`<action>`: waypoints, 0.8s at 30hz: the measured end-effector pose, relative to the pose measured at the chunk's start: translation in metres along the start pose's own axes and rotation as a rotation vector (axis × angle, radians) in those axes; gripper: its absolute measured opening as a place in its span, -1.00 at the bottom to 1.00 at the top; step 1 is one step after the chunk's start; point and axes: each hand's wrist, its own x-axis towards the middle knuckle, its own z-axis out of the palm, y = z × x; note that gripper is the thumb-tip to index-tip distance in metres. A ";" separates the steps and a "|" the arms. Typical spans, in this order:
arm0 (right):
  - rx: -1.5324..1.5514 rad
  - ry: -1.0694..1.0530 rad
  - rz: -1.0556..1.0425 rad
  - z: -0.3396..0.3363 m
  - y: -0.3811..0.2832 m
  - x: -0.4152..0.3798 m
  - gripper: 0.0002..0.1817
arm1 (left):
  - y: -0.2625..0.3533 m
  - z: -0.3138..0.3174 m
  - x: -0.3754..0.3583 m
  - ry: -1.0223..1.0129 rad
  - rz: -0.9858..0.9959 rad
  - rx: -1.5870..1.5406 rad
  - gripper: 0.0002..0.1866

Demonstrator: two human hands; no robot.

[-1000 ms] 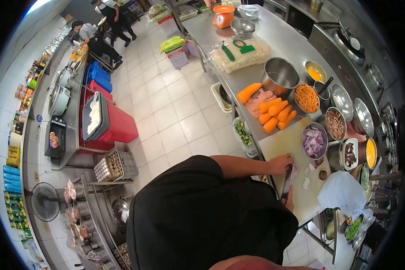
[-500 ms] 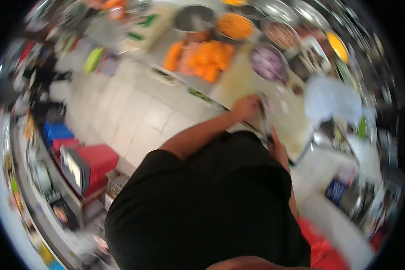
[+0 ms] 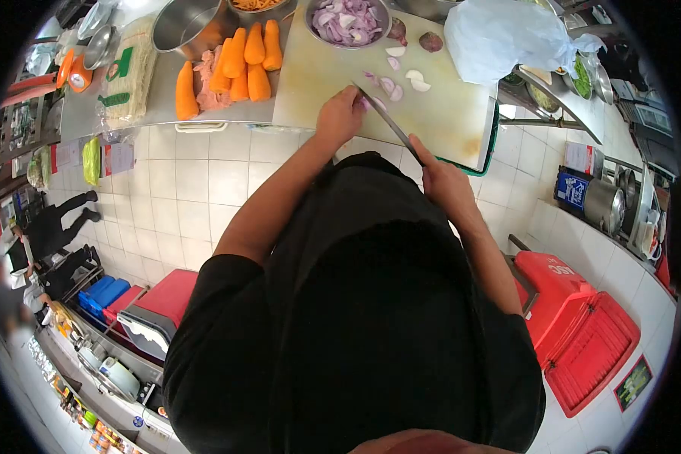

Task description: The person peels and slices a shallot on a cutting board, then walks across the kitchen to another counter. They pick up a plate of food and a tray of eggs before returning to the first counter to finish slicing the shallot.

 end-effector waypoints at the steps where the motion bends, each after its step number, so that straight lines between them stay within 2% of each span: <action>1: 0.016 0.010 0.001 0.013 0.005 0.009 -0.28 | 0.000 0.000 0.000 -0.010 -0.009 -0.006 -0.88; 4: 0.049 0.018 0.005 0.034 0.007 0.032 -0.28 | -0.003 0.000 -0.005 -0.015 -0.018 0.005 -0.88; 9: 0.025 0.035 -0.027 0.011 -0.002 0.024 -0.27 | -0.003 -0.001 0.001 -0.010 -0.016 0.044 -0.90; 13: 0.051 0.050 -0.034 0.041 0.005 0.032 -0.25 | -0.003 0.002 -0.007 0.032 0.004 0.042 -0.91; 20: 0.033 -0.003 0.011 0.007 -0.016 0.019 -0.27 | -0.007 0.004 -0.002 0.049 0.023 0.019 -0.92; 24: 0.073 0.022 0.002 0.033 -0.006 0.028 -0.27 | -0.010 0.006 -0.005 0.080 0.042 0.029 -0.92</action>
